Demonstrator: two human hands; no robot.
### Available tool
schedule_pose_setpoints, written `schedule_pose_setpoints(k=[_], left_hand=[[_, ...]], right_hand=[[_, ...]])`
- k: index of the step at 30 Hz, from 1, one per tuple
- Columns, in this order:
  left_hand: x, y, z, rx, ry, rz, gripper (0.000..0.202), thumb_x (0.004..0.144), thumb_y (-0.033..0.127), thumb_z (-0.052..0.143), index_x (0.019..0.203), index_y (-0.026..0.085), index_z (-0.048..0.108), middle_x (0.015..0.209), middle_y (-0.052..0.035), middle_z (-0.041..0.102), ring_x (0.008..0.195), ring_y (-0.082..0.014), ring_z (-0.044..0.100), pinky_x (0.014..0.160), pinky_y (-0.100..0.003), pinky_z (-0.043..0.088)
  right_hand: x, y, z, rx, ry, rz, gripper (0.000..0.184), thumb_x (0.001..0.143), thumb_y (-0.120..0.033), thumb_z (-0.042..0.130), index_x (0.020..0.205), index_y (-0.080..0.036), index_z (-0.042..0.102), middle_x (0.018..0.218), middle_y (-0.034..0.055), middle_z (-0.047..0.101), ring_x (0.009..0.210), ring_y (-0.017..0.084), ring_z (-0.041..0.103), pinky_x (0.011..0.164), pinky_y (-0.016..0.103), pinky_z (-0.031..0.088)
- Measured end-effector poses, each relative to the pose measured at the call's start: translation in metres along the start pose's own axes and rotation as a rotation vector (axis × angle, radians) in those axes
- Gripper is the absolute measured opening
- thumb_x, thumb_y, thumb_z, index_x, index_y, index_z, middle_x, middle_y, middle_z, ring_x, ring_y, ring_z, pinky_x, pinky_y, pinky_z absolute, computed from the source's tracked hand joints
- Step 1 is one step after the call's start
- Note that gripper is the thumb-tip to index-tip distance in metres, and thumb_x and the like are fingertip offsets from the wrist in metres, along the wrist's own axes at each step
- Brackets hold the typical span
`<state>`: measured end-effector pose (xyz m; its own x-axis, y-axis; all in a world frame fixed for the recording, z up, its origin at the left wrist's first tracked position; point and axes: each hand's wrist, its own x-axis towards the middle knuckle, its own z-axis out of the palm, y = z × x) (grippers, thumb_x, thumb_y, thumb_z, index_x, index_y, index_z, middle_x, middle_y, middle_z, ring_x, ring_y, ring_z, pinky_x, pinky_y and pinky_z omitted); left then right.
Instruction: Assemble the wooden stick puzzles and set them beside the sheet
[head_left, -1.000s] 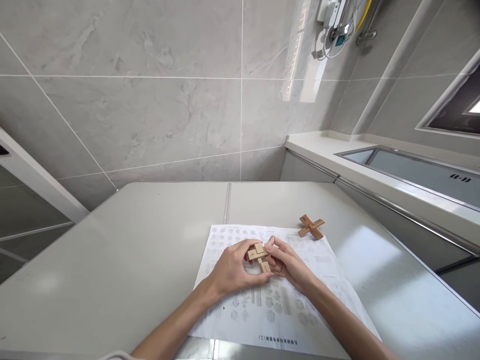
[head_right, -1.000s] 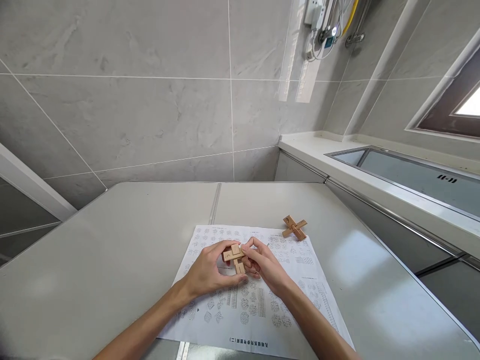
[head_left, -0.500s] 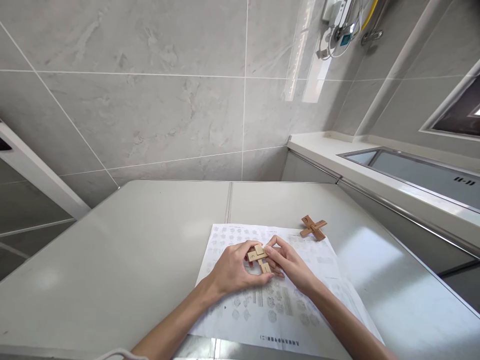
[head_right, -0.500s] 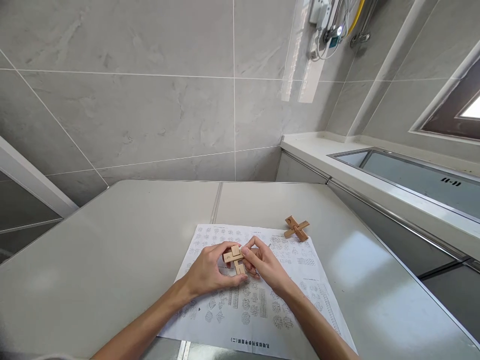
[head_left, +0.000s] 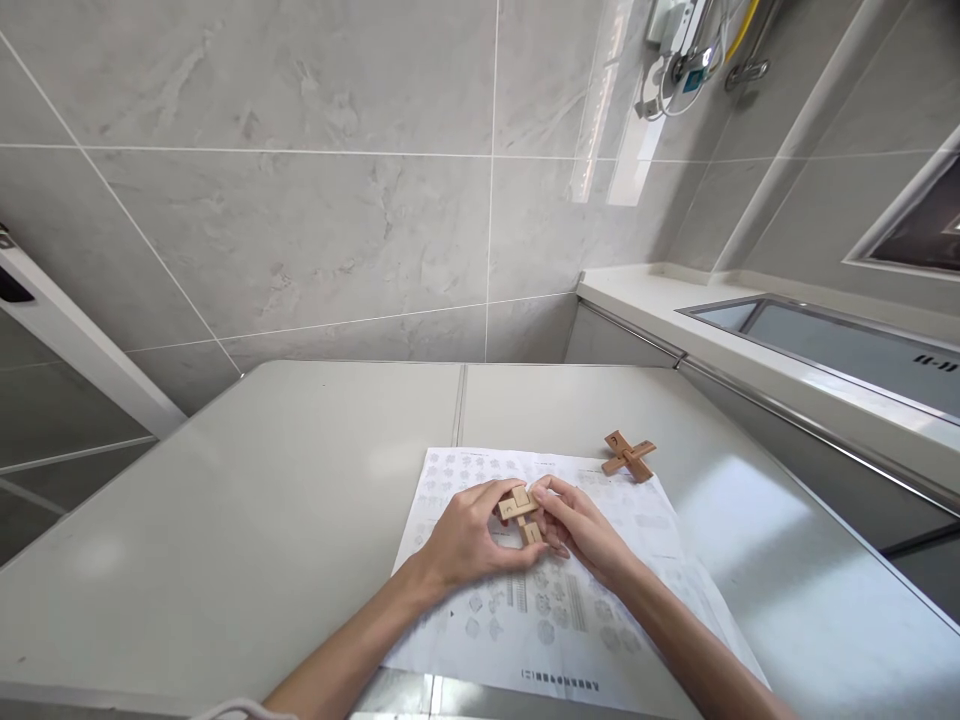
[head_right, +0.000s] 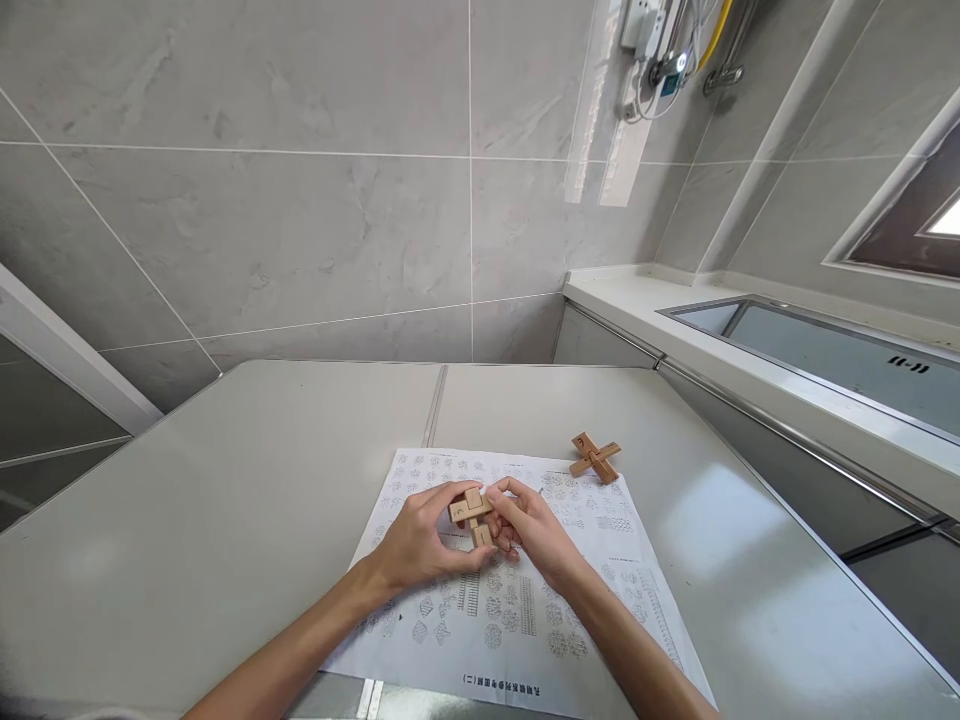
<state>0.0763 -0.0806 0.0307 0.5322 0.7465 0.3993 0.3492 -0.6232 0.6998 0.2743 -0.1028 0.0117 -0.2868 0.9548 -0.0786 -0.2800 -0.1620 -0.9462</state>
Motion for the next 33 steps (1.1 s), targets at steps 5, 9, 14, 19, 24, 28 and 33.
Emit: schedule_pose_setpoints(k=[5,9,14,19,24,28,33], left_hand=[[0.009,0.001,-0.008,-0.177,0.134,-0.244,0.045,0.077,0.033,0.084,0.118,0.021,0.07,0.092,-0.0022,0.075,0.081,-0.0201,0.07,0.084,-0.034,0.059],[0.016,0.0,-0.017,-0.488,0.233,-0.434,0.046,0.086,0.042,0.079,0.124,0.018,0.067,0.101,-0.0063,0.074,0.082,-0.0191,0.07,0.079,-0.033,0.059],[0.02,-0.001,-0.02,-0.652,0.258,-0.501,0.052,0.084,0.043,0.083,0.126,0.018,0.064,0.097,-0.0035,0.07,0.065,-0.012,0.06,0.07,-0.03,0.056],[0.015,-0.005,-0.016,-0.6,0.205,-0.469,0.06,0.081,0.041,0.087,0.132,0.02,0.063,0.094,-0.0025,0.068,0.075,-0.0151,0.062,0.071,-0.028,0.055],[0.012,-0.001,-0.012,-0.463,0.16,-0.416,0.061,0.08,0.039,0.087,0.132,0.021,0.062,0.104,-0.0043,0.071,0.074,-0.0132,0.06,0.076,-0.028,0.055],[0.012,0.004,-0.012,-0.401,0.128,-0.403,0.06,0.079,0.039,0.086,0.131,0.021,0.062,0.103,-0.004,0.071,0.072,-0.0128,0.058,0.075,-0.029,0.055],[0.012,0.004,-0.011,-0.372,0.099,-0.396,0.06,0.079,0.038,0.086,0.131,0.02,0.062,0.095,-0.0018,0.07,0.072,-0.0131,0.059,0.074,-0.028,0.054]], right_hand=[[0.002,0.002,-0.009,-0.533,0.301,-0.213,0.041,0.105,-0.064,0.05,0.106,-0.024,0.062,0.068,-0.0014,0.06,0.057,0.017,0.051,0.057,0.032,0.042],[-0.001,0.008,-0.017,-0.99,0.365,-0.332,0.025,0.105,-0.049,0.054,0.109,-0.027,0.066,0.098,0.0069,0.068,0.083,0.025,0.064,0.072,0.04,0.053],[-0.005,0.013,-0.02,-1.171,0.226,-0.383,0.016,0.098,-0.038,0.07,0.111,-0.029,0.068,0.117,0.0086,0.064,0.104,0.03,0.066,0.083,0.043,0.059],[-0.002,0.01,-0.022,-1.105,0.239,-0.342,0.024,0.104,-0.043,0.06,0.088,-0.026,0.066,0.095,0.0057,0.068,0.088,0.027,0.067,0.078,0.042,0.055],[0.001,0.001,-0.024,-0.71,0.22,-0.237,0.034,0.1,-0.059,0.064,0.098,-0.025,0.069,0.1,0.0064,0.075,0.092,0.027,0.07,0.081,0.039,0.056],[-0.001,-0.002,-0.021,-0.458,0.134,-0.195,0.034,0.098,-0.058,0.068,0.103,-0.025,0.067,0.108,0.0069,0.076,0.106,0.027,0.071,0.094,0.04,0.055],[-0.003,-0.006,-0.019,-0.562,0.254,-0.258,0.036,0.094,-0.06,0.071,0.093,-0.024,0.071,0.101,0.0066,0.07,0.094,0.025,0.065,0.087,0.041,0.053]])
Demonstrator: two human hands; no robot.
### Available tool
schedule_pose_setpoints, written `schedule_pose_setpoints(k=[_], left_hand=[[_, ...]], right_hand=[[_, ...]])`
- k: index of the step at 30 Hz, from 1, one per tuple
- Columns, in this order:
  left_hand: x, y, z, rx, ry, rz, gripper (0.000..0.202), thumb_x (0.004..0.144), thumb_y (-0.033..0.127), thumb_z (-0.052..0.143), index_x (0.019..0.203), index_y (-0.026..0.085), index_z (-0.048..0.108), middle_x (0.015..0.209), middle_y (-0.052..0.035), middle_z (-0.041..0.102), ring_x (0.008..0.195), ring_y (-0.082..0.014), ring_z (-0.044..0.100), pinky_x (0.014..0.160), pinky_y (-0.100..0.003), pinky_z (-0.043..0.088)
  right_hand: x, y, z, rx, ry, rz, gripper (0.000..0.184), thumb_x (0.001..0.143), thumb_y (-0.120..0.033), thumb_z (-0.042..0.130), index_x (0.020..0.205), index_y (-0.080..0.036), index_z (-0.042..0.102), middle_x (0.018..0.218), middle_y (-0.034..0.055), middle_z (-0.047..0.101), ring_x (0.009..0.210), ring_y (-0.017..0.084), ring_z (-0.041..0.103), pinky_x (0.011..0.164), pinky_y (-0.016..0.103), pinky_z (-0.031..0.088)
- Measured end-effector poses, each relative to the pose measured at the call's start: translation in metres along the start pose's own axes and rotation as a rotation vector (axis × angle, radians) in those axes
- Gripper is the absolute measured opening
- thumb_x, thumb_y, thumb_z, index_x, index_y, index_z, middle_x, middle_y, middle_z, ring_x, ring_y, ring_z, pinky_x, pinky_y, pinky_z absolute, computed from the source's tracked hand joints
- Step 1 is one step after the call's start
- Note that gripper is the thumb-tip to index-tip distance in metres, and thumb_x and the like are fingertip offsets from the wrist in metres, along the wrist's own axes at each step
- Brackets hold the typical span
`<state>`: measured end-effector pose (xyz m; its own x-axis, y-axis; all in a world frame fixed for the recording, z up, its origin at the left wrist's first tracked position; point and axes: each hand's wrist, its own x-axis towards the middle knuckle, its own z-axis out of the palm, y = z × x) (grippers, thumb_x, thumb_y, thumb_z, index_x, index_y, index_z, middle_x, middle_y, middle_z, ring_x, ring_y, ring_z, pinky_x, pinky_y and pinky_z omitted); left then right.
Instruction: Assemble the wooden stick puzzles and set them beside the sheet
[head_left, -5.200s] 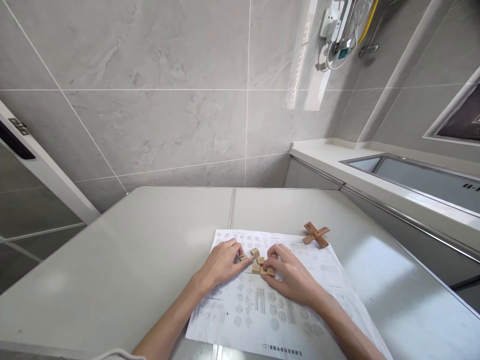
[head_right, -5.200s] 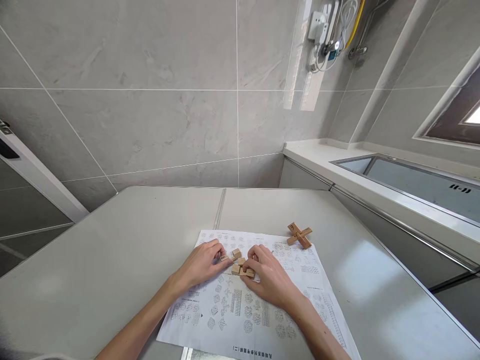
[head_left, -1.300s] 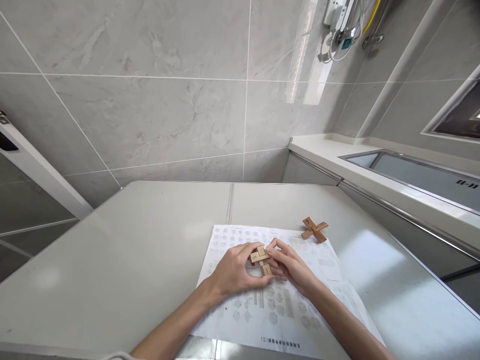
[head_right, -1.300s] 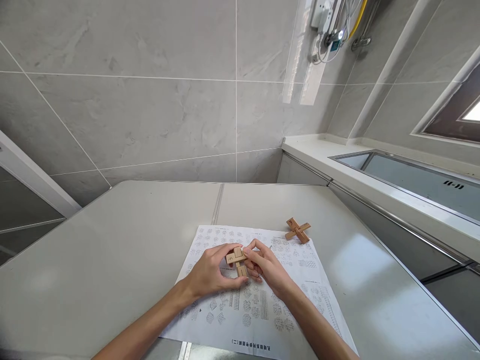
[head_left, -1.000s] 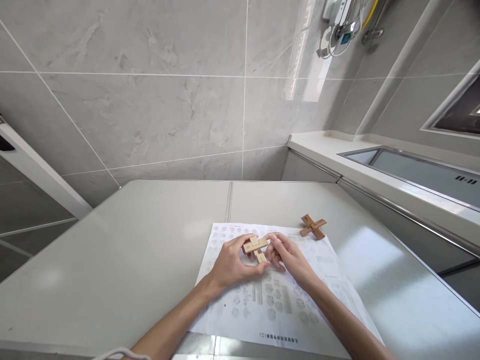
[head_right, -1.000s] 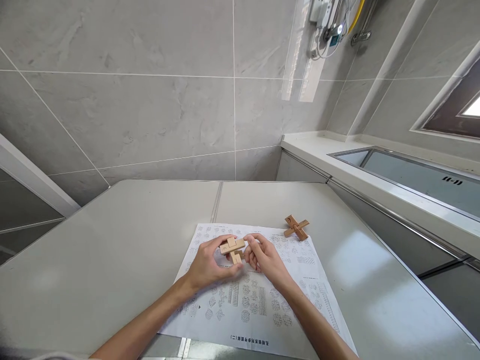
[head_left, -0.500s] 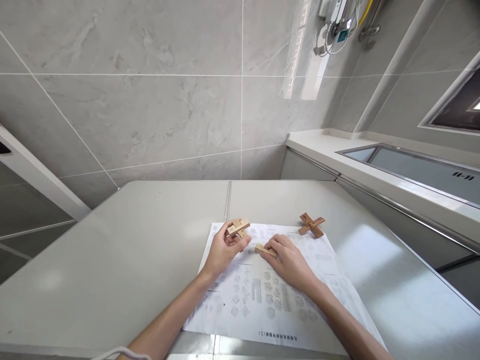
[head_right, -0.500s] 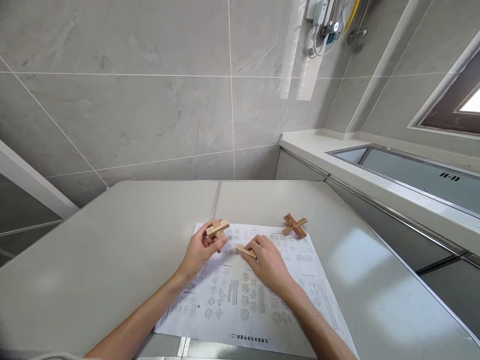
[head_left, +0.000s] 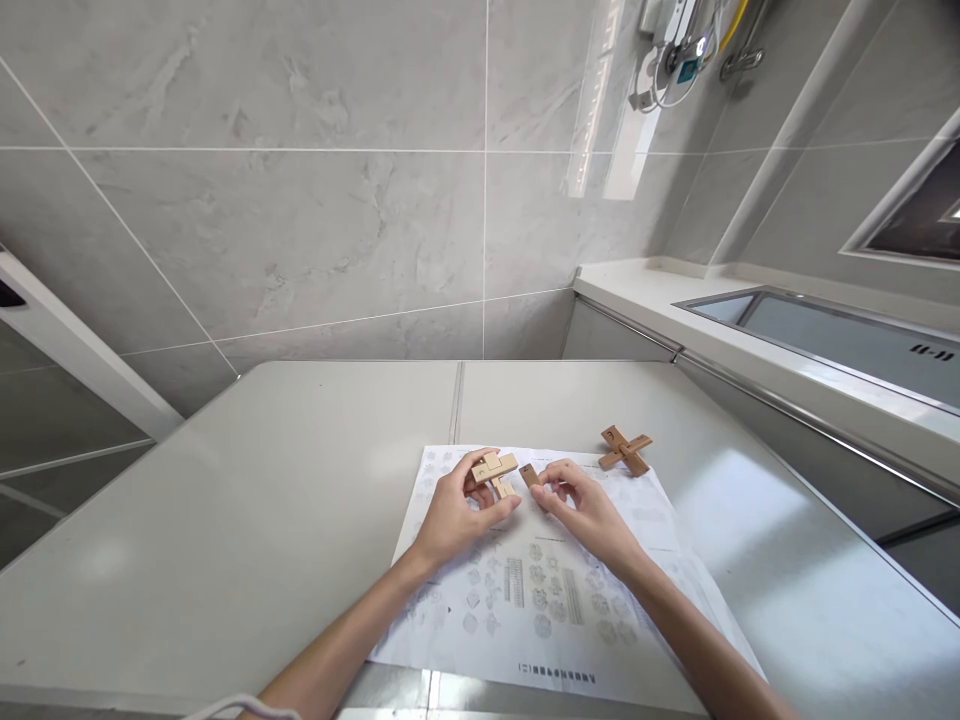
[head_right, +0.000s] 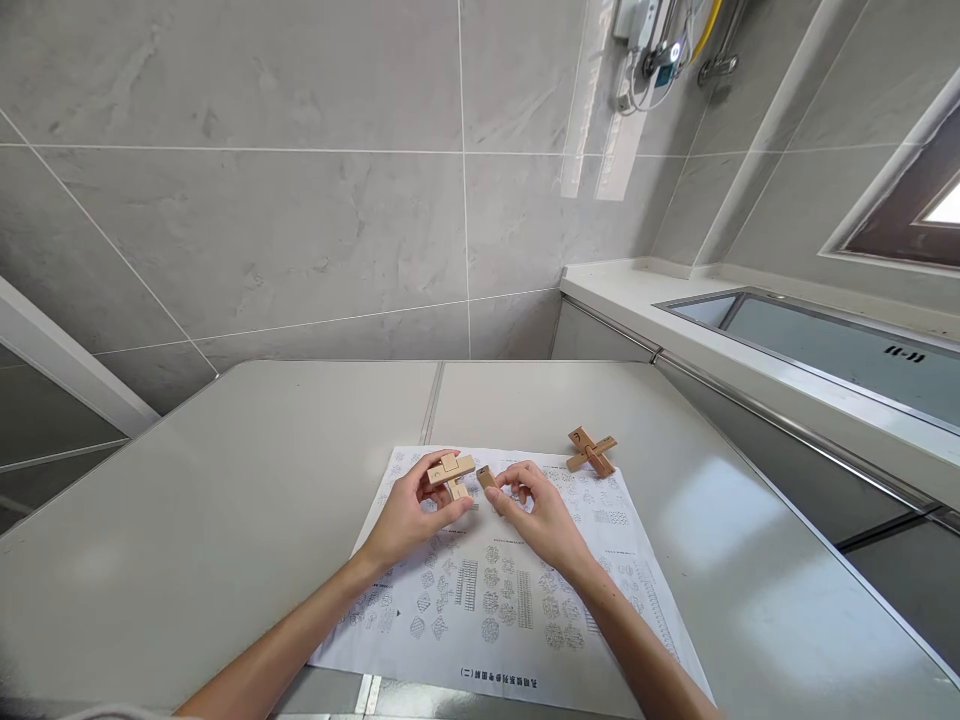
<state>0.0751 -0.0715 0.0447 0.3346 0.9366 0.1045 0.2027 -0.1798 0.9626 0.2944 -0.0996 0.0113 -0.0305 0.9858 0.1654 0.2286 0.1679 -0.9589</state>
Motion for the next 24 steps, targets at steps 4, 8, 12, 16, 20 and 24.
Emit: schedule_pose_setpoints(k=[4,8,12,16,20,24], left_hand=[[-0.001,-0.001,0.0,0.024,-0.012,-0.002,0.061,0.079,0.038,0.086,0.132,0.02,0.062,0.094,-0.0017,0.07,0.071,-0.0135,0.061,0.075,-0.03,0.055],[-0.002,0.002,0.001,0.043,-0.043,-0.007,0.06,0.08,0.038,0.084,0.133,0.02,0.062,0.094,-0.0019,0.07,0.071,-0.0138,0.061,0.075,-0.03,0.056],[-0.003,0.002,0.003,0.068,-0.059,0.024,0.057,0.08,0.037,0.084,0.13,0.02,0.063,0.099,-0.0033,0.072,0.072,-0.014,0.061,0.072,-0.028,0.055],[-0.004,0.001,0.004,0.097,-0.09,0.028,0.06,0.08,0.04,0.084,0.133,0.02,0.063,0.096,-0.0026,0.072,0.07,-0.0142,0.061,0.069,-0.028,0.054],[-0.004,-0.002,0.004,0.147,-0.069,0.055,0.06,0.081,0.039,0.084,0.133,0.02,0.062,0.094,-0.002,0.073,0.07,-0.0147,0.062,0.071,-0.029,0.055],[-0.004,-0.005,0.004,0.176,-0.049,0.077,0.058,0.081,0.04,0.084,0.132,0.022,0.063,0.094,-0.0018,0.073,0.071,-0.0153,0.064,0.071,-0.03,0.057]], right_hand=[[-0.001,-0.004,-0.002,0.184,-0.02,0.088,0.04,0.092,-0.062,0.074,0.098,-0.024,0.065,0.09,0.0029,0.068,0.084,0.022,0.065,0.08,0.036,0.053],[-0.002,-0.007,0.002,0.281,-0.062,0.135,0.043,0.089,-0.061,0.078,0.093,-0.024,0.058,0.093,0.0044,0.073,0.088,0.022,0.068,0.079,0.035,0.054],[-0.003,-0.006,0.008,0.38,-0.043,0.11,0.046,0.087,-0.053,0.085,0.102,-0.027,0.051,0.096,0.0024,0.074,0.092,0.023,0.073,0.086,0.039,0.058],[-0.005,-0.005,0.009,0.341,-0.054,0.073,0.052,0.089,-0.052,0.083,0.126,-0.028,0.055,0.108,0.006,0.076,0.107,0.028,0.075,0.1,0.049,0.058],[-0.005,-0.006,0.009,0.194,-0.051,-0.01,0.034,0.098,-0.054,0.071,0.117,-0.026,0.068,0.113,0.0099,0.076,0.107,0.03,0.073,0.101,0.051,0.058],[-0.004,-0.007,0.01,-0.042,0.042,-0.155,0.028,0.101,-0.053,0.066,0.113,-0.028,0.072,0.11,0.0108,0.074,0.101,0.031,0.069,0.093,0.051,0.059]])
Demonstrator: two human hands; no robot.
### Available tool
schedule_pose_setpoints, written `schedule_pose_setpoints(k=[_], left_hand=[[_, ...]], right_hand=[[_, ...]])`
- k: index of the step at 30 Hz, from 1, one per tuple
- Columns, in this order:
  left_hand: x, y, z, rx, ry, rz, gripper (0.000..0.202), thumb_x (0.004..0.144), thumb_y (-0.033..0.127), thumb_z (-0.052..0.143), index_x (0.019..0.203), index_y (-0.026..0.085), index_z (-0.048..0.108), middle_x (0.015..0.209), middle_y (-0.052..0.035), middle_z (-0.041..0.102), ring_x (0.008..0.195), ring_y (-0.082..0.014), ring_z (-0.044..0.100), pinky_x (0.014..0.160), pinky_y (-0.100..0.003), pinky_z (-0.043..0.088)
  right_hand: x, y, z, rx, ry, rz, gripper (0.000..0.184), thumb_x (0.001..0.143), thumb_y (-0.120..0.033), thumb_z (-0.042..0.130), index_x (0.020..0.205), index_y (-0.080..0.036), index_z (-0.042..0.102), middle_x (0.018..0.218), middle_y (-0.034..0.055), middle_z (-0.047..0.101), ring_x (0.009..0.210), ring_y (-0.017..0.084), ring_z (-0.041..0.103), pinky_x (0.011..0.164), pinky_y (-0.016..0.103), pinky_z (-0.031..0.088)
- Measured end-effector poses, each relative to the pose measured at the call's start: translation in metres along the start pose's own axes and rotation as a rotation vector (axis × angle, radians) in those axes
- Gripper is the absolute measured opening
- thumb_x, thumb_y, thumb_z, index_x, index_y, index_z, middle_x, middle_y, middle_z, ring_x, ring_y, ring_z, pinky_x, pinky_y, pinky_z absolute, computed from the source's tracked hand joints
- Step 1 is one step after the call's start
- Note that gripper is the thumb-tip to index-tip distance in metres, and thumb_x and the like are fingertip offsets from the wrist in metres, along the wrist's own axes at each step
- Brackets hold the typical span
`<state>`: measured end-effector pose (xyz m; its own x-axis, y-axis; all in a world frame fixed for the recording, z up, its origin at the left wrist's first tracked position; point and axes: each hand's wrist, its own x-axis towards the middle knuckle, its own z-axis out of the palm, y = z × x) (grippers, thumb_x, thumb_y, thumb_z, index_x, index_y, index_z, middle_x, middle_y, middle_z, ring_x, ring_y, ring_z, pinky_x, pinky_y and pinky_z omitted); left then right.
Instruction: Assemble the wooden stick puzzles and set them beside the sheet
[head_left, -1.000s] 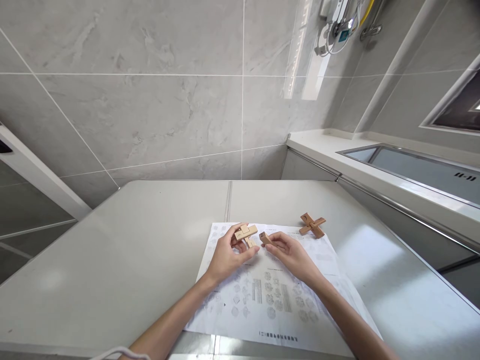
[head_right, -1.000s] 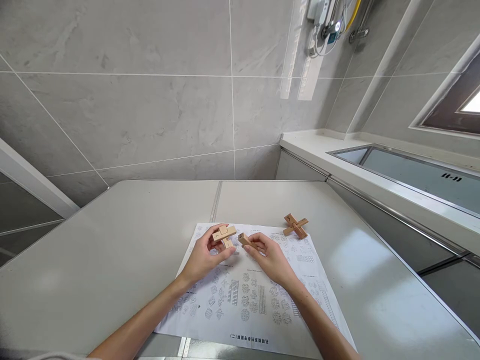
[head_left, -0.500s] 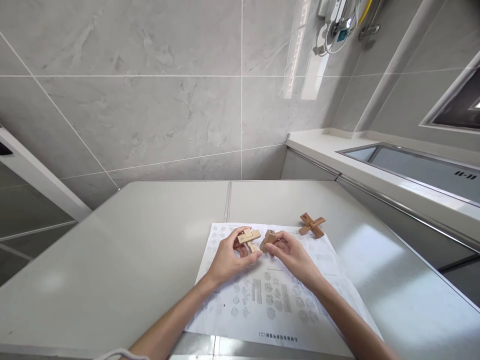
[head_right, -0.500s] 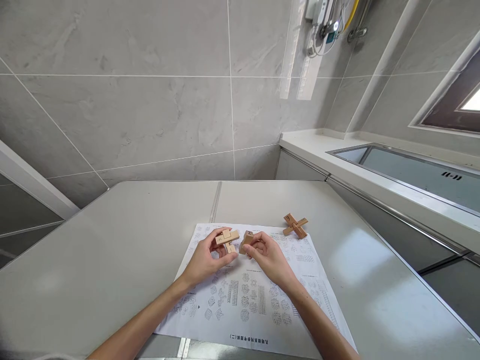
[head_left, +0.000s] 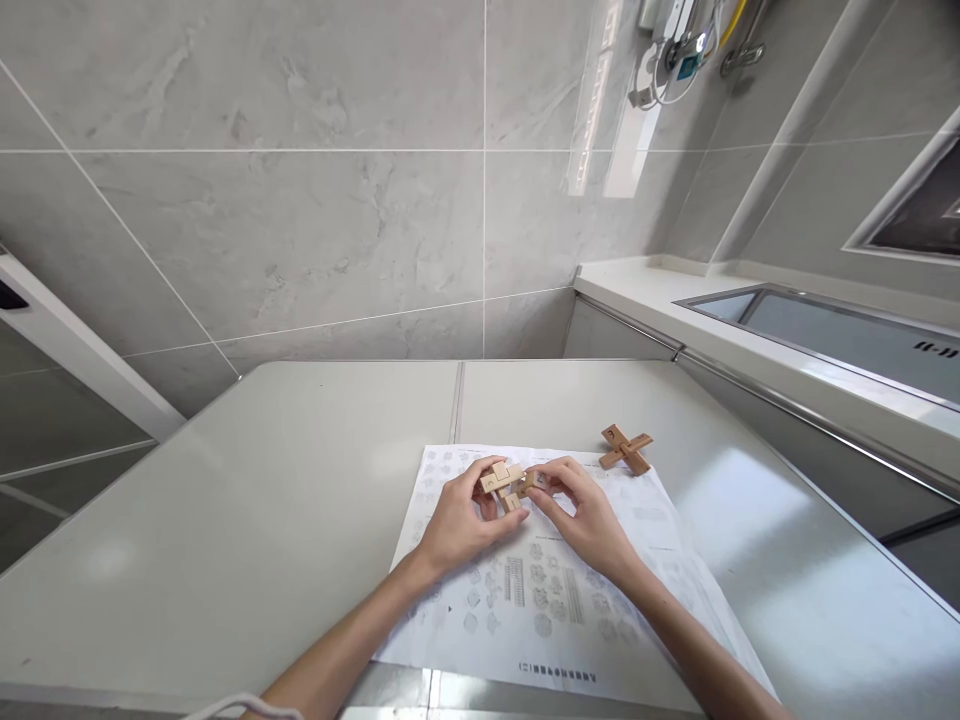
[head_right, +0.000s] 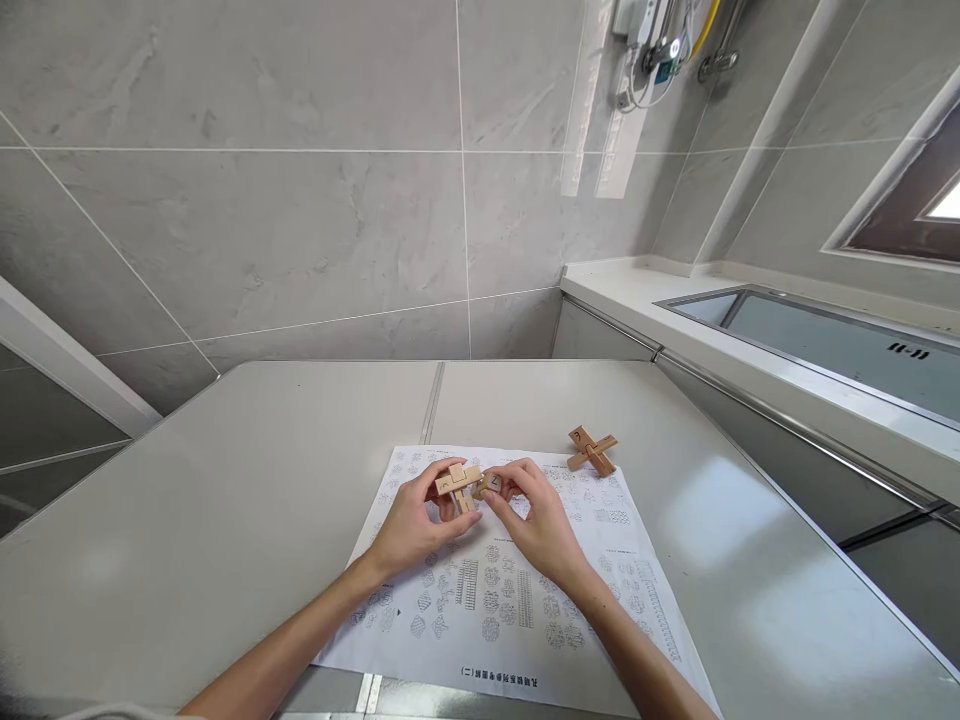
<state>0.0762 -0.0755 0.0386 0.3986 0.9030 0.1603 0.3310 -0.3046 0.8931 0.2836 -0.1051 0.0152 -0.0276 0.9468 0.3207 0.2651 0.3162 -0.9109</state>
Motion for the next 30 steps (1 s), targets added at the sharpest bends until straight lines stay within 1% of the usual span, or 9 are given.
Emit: schedule_pose_setpoints(k=[3,5,11,15,19,22,25,27,30], left_hand=[[0.0002,-0.0011,0.0005,0.018,0.015,0.0,0.058,0.08,0.039,0.084,0.132,0.022,0.064,0.091,-0.0008,0.073,0.07,-0.0154,0.064,0.071,-0.03,0.057],[0.0003,-0.0014,0.0007,0.025,0.021,0.001,0.058,0.079,0.039,0.085,0.131,0.022,0.065,0.091,-0.0005,0.073,0.069,-0.0151,0.063,0.07,-0.029,0.056],[0.0004,0.0004,-0.0008,0.04,0.006,0.023,0.058,0.078,0.041,0.087,0.13,0.023,0.068,0.092,-0.0007,0.071,0.067,-0.0129,0.056,0.066,-0.027,0.053],[0.0002,0.0004,-0.0018,0.086,-0.044,0.051,0.061,0.075,0.04,0.089,0.13,0.025,0.069,0.102,-0.0031,0.07,0.064,-0.0115,0.051,0.061,-0.027,0.049],[-0.0007,-0.0027,-0.002,0.171,-0.046,0.082,0.063,0.076,0.043,0.09,0.133,0.028,0.07,0.1,-0.0014,0.064,0.068,-0.0139,0.051,0.063,-0.028,0.049],[-0.0017,-0.0048,-0.0021,0.177,-0.045,0.104,0.067,0.075,0.048,0.091,0.136,0.031,0.069,0.107,-0.0025,0.061,0.073,-0.0152,0.053,0.068,-0.03,0.051],[-0.0023,-0.0054,-0.0024,0.162,-0.079,0.115,0.066,0.077,0.05,0.09,0.136,0.032,0.069,0.115,-0.0044,0.063,0.08,-0.0174,0.057,0.071,-0.031,0.053],[-0.0023,-0.0052,-0.0025,0.137,-0.107,0.089,0.065,0.077,0.049,0.089,0.136,0.031,0.068,0.118,-0.0047,0.066,0.081,-0.0179,0.06,0.071,-0.031,0.053],[-0.002,-0.0041,-0.0019,0.055,-0.152,0.016,0.068,0.078,0.046,0.089,0.139,0.029,0.065,0.11,-0.0028,0.071,0.078,-0.0173,0.062,0.07,-0.03,0.054]], right_hand=[[-0.0008,0.0001,0.0003,-0.044,0.041,-0.012,0.026,0.101,-0.05,0.066,0.113,-0.027,0.07,0.101,0.0091,0.074,0.094,0.03,0.069,0.088,0.049,0.058],[-0.0022,0.0004,0.0006,-0.062,0.037,-0.021,0.023,0.101,-0.048,0.066,0.112,-0.027,0.069,0.099,0.0083,0.074,0.09,0.029,0.069,0.086,0.048,0.058],[-0.0078,0.0022,0.0018,-0.132,-0.043,-0.062,0.02,0.104,-0.041,0.061,0.119,-0.031,0.069,0.109,0.0084,0.077,0.091,0.03,0.072,0.082,0.047,0.059],[-0.0081,0.0035,0.0008,-0.137,-0.063,-0.085,0.021,0.104,-0.041,0.061,0.12,-0.033,0.072,0.11,0.0077,0.078,0.092,0.03,0.073,0.073,0.043,0.06],[-0.0064,0.0016,-0.0015,-0.131,-0.075,-0.113,0.019,0.102,-0.039,0.064,0.116,-0.033,0.076,0.097,0.0064,0.077,0.082,0.027,0.07,0.066,0.04,0.056],[-0.0059,-0.0018,-0.003,-0.101,-0.107,-0.091,0.02,0.1,-0.031,0.064,0.115,-0.034,0.076,0.098,0.0044,0.078,0.082,0.026,0.07,0.066,0.038,0.054],[-0.0058,-0.0042,-0.0038,-0.094,-0.152,-0.071,0.024,0.097,-0.024,0.064,0.114,-0.035,0.076,0.099,0.0024,0.079,0.081,0.025,0.069,0.066,0.036,0.052],[-0.0055,-0.0042,-0.004,-0.091,-0.155,-0.063,0.025,0.097,-0.022,0.064,0.113,-0.035,0.076,0.098,0.002,0.079,0.08,0.024,0.069,0.066,0.036,0.052],[-0.005,-0.0031,-0.0041,-0.073,-0.143,-0.062,0.022,0.096,-0.025,0.065,0.113,-0.033,0.077,0.1,0.0035,0.079,0.08,0.025,0.069,0.069,0.037,0.053]])
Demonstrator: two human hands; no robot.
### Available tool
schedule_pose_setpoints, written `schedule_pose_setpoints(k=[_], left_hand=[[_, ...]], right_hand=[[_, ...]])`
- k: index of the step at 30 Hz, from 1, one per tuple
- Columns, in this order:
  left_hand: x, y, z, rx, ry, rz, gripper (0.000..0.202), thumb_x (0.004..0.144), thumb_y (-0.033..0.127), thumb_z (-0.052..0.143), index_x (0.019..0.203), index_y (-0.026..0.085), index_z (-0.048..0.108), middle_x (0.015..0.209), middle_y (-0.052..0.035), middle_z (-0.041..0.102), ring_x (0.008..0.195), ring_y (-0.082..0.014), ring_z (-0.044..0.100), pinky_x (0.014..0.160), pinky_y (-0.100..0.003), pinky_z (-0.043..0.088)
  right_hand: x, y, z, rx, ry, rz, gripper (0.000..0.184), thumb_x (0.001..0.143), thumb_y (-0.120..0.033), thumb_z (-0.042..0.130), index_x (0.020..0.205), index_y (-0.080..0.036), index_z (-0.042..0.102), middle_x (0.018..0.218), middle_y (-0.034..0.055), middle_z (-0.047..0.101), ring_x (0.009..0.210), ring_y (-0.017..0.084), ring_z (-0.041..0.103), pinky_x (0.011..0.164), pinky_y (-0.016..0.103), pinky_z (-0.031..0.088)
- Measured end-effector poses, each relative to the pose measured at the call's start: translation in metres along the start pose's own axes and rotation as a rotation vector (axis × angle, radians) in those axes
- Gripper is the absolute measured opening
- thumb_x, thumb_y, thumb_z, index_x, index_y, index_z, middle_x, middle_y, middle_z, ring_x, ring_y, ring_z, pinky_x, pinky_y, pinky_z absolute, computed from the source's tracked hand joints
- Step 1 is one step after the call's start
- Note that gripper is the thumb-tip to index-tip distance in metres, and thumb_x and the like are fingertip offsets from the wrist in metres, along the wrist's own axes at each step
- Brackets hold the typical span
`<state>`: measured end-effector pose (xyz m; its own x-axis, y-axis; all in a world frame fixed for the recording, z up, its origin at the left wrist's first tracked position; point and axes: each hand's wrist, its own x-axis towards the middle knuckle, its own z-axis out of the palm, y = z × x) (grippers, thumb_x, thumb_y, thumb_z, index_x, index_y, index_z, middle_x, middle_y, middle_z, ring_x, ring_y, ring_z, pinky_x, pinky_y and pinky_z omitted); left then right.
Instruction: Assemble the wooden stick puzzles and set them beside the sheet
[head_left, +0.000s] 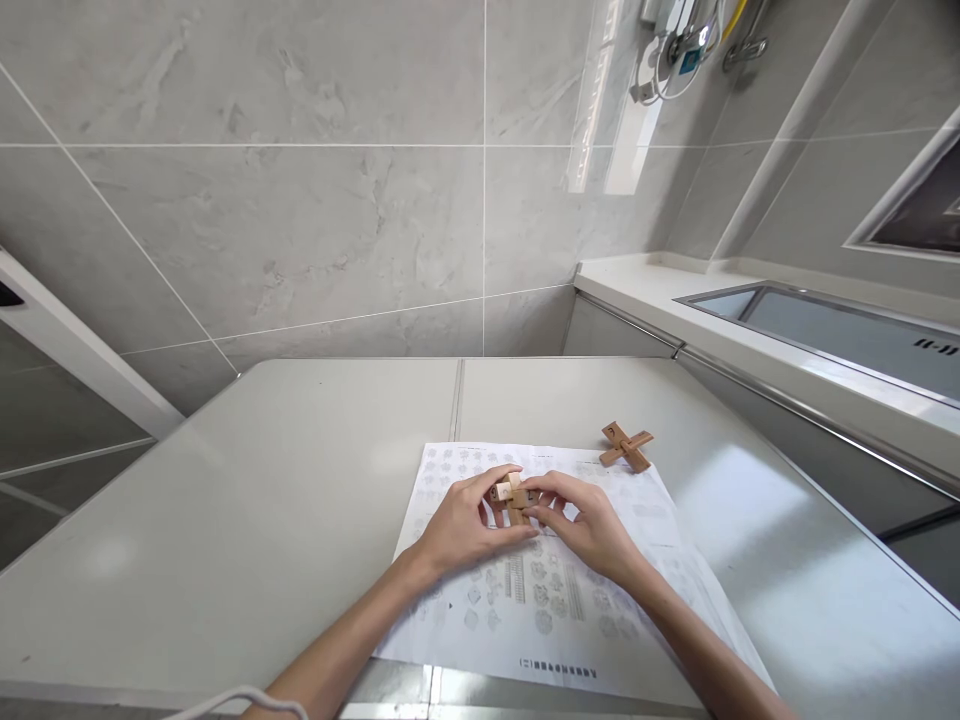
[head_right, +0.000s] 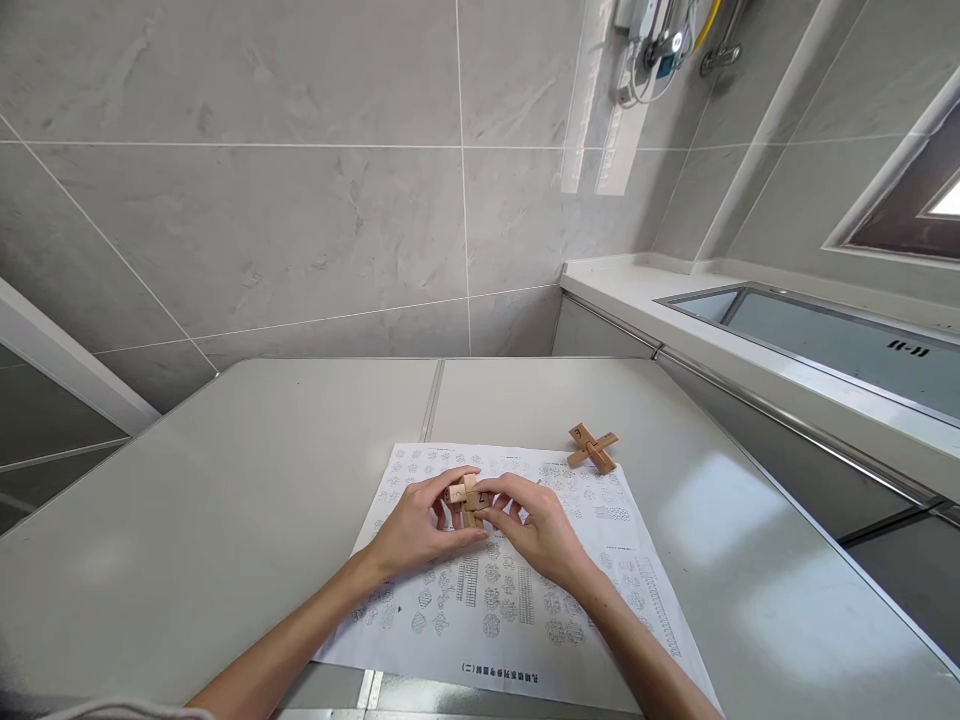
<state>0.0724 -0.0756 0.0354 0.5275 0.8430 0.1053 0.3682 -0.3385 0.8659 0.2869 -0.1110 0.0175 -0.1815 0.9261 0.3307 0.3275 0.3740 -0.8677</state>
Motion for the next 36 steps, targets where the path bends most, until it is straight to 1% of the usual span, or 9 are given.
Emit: schedule_pose_setpoints(k=[3,5,7,12,17,24,31,33,36], left_hand=[[0.0,0.002,0.001,-0.083,0.007,-0.012,0.067,0.079,0.041,0.088,0.14,0.026,0.063,0.1,-0.0011,0.073,0.076,-0.0164,0.063,0.075,-0.03,0.055],[0.001,0.004,0.0,-0.14,0.021,-0.003,0.065,0.081,0.038,0.086,0.14,0.025,0.063,0.099,-0.0013,0.073,0.077,-0.016,0.064,0.079,-0.031,0.056],[0.001,0.006,0.0,-0.206,0.006,-0.005,0.064,0.082,0.036,0.086,0.14,0.024,0.062,0.099,-0.0017,0.072,0.077,-0.0156,0.064,0.081,-0.031,0.056],[-0.001,0.009,-0.002,-0.318,-0.048,0.007,0.061,0.081,0.035,0.085,0.137,0.024,0.064,0.107,-0.0042,0.072,0.086,-0.0174,0.067,0.083,-0.031,0.057],[-0.003,0.011,0.0,-0.327,-0.086,0.016,0.061,0.082,0.031,0.084,0.139,0.026,0.061,0.111,-0.0045,0.071,0.091,-0.018,0.067,0.086,-0.032,0.056],[-0.004,0.01,0.002,-0.239,-0.03,0.126,0.061,0.081,0.021,0.082,0.137,0.033,0.063,0.121,-0.0032,0.059,0.092,-0.016,0.064,0.089,-0.033,0.058],[-0.004,0.009,0.001,-0.196,-0.031,0.179,0.068,0.081,0.019,0.083,0.142,0.036,0.06,0.124,-0.0032,0.06,0.101,-0.0187,0.065,0.096,-0.037,0.057],[-0.003,0.007,0.002,-0.202,-0.017,0.147,0.073,0.08,0.023,0.086,0.146,0.036,0.057,0.128,-0.0044,0.06,0.096,-0.0176,0.065,0.093,-0.037,0.058],[-0.001,0.005,0.004,-0.243,0.029,0.066,0.081,0.079,0.031,0.089,0.15,0.033,0.05,0.136,-0.0076,0.058,0.088,-0.0153,0.066,0.082,-0.034,0.059]], right_hand=[[0.0,0.0,0.0,0.059,0.046,0.021,0.02,0.1,-0.036,0.065,0.115,-0.03,0.076,0.089,0.0039,0.076,0.072,0.023,0.066,0.067,0.036,0.053],[0.0,0.0,0.0,0.125,0.068,0.076,0.027,0.105,-0.045,0.057,0.121,-0.028,0.071,0.071,-0.0004,0.067,0.059,0.02,0.059,0.06,0.034,0.05],[0.0,0.0,-0.001,0.162,0.067,0.126,0.034,0.108,-0.049,0.05,0.128,-0.027,0.065,0.063,-0.0042,0.058,0.051,0.017,0.053,0.056,0.032,0.046],[0.001,0.003,0.001,0.055,-0.017,0.088,0.032,0.107,-0.051,0.055,0.121,-0.025,0.066,0.078,0.0007,0.068,0.059,0.018,0.061,0.062,0.032,0.049],[-0.001,0.001,0.001,-0.039,-0.047,0.013,0.03,0.11,-0.047,0.046,0.106,-0.024,0.065,0.079,0.0018,0.066,0.065,0.019,0.055,0.064,0.032,0.044],[-0.002,-0.005,0.0,-0.004,-0.074,0.037,0.04,0.111,-0.049,0.04,0.087,-0.024,0.057,0.069,-0.0017,0.056,0.062,0.017,0.05,0.064,0.031,0.039],[0.0,-0.005,0.0,0.153,-0.11,0.173,0.049,0.107,-0.061,0.046,0.077,-0.024,0.051,0.059,-0.0048,0.051,0.054,0.015,0.044,0.059,0.03,0.036],[0.001,-0.005,-0.001,0.274,-0.106,0.236,0.051,0.105,-0.065,0.049,0.075,-0.023,0.051,0.059,-0.0051,0.05,0.053,0.014,0.045,0.059,0.03,0.038],[0.005,-0.001,-0.003,0.539,-0.083,0.419,0.053,0.101,-0.067,0.058,0.075,-0.021,0.055,0.062,-0.0058,0.047,0.051,0.012,0.046,0.052,0.027,0.039]])
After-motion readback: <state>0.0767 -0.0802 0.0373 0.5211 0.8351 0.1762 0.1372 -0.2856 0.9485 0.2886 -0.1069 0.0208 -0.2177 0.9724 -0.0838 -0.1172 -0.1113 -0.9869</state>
